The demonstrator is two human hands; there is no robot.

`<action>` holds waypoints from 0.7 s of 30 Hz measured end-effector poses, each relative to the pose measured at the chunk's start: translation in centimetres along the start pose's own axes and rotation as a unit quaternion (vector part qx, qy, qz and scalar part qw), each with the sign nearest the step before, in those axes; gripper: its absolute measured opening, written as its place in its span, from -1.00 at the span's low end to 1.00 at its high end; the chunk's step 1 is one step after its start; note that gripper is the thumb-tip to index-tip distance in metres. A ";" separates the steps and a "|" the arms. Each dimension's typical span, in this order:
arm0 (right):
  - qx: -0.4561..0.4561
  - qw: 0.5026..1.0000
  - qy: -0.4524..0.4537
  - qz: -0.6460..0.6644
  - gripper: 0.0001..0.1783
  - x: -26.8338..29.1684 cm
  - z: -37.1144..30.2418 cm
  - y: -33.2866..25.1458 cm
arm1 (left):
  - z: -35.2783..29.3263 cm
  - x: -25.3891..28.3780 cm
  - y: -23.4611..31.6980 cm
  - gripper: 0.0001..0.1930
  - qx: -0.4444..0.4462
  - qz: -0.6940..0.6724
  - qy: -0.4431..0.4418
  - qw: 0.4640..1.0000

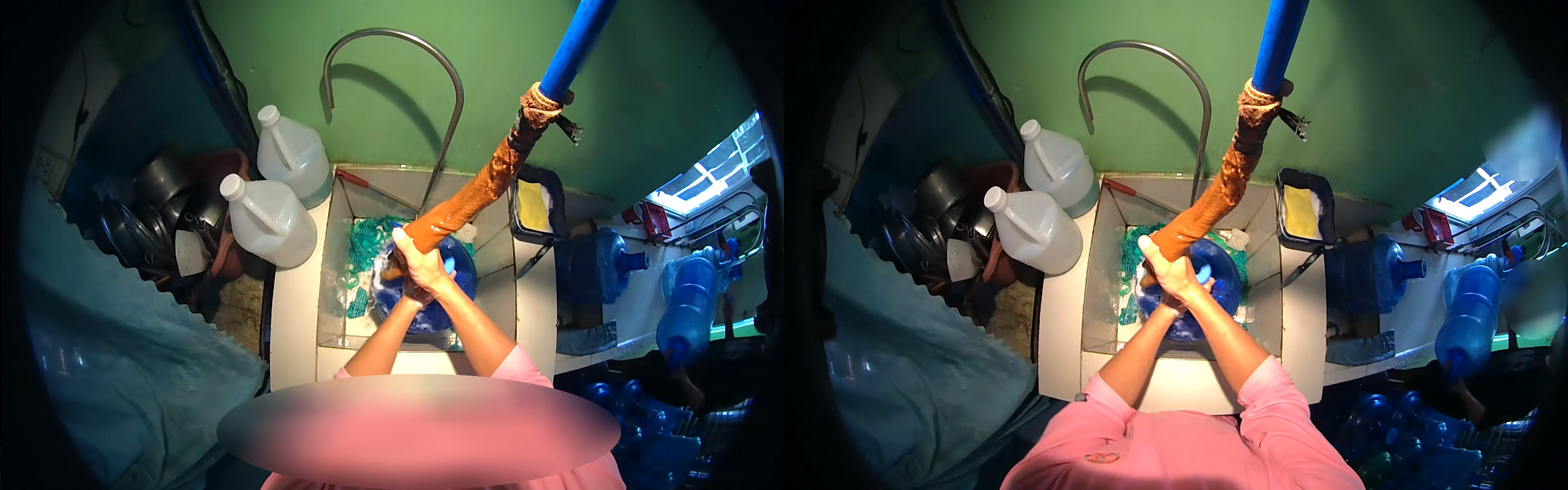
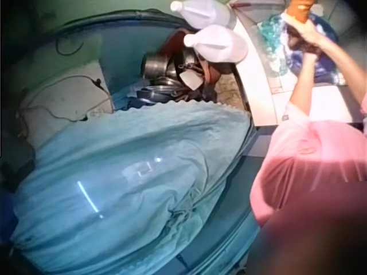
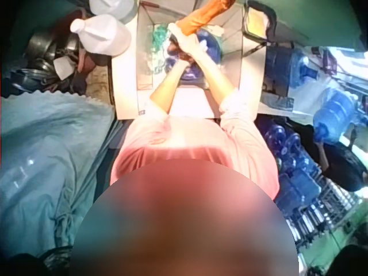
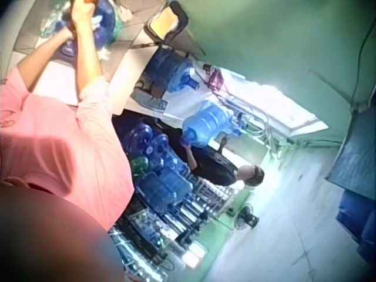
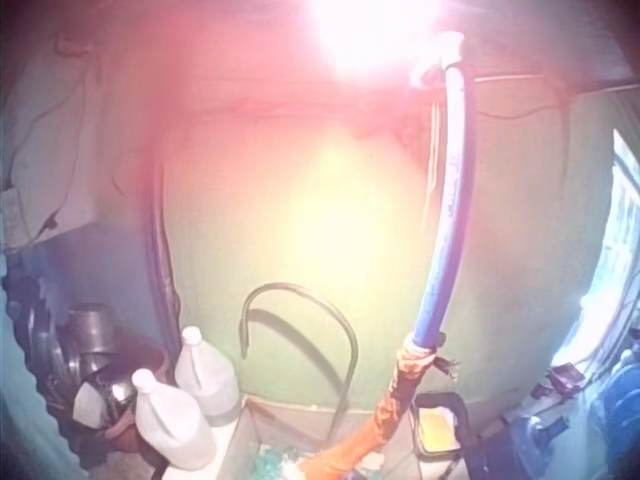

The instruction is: The person scrubs the interior of large blue water jugs with a long-handled brush, rinses them under a tap, and places them aside. The person repeats this process for multiple jugs in a room filled with similar containers.

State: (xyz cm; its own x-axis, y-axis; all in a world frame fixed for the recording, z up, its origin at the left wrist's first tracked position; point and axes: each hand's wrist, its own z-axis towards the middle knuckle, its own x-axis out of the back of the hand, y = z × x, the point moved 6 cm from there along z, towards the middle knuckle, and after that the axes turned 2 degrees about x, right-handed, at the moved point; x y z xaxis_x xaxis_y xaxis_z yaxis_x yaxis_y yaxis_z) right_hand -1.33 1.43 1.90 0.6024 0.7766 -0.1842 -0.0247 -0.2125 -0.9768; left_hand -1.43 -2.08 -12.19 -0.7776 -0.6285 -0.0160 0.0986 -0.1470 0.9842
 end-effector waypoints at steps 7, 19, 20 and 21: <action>-0.006 0.913 -0.082 -0.400 -0.35 6.1 -2.4 -3.1 | -3.7 5.1 5.8 -0.30 -0.100 0.429 -0.078 0.894; 0.001 0.891 0.015 -0.453 -0.57 5.0 -0.9 0.3 | 10.0 2.7 -3.4 -0.39 -0.068 0.337 -0.257 0.903; 0.008 0.895 0.026 -0.445 -0.54 5.2 -0.8 0.2 | 11.4 3.0 -3.9 -0.40 0.039 0.228 -0.243 0.942; -0.056 0.877 0.015 -0.477 -0.61 5.4 -0.7 1.1 | 11.3 3.8 -3.6 -0.45 0.076 0.255 -0.209 0.941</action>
State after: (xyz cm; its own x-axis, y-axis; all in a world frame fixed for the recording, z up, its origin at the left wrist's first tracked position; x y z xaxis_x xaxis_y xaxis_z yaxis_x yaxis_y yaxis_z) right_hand 2.48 5.01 -0.08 0.3277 0.6175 0.7151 0.5788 0.4670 -0.6685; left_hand -11.72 4.68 -13.85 -0.8330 -0.2274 0.5043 0.4596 0.2230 0.8597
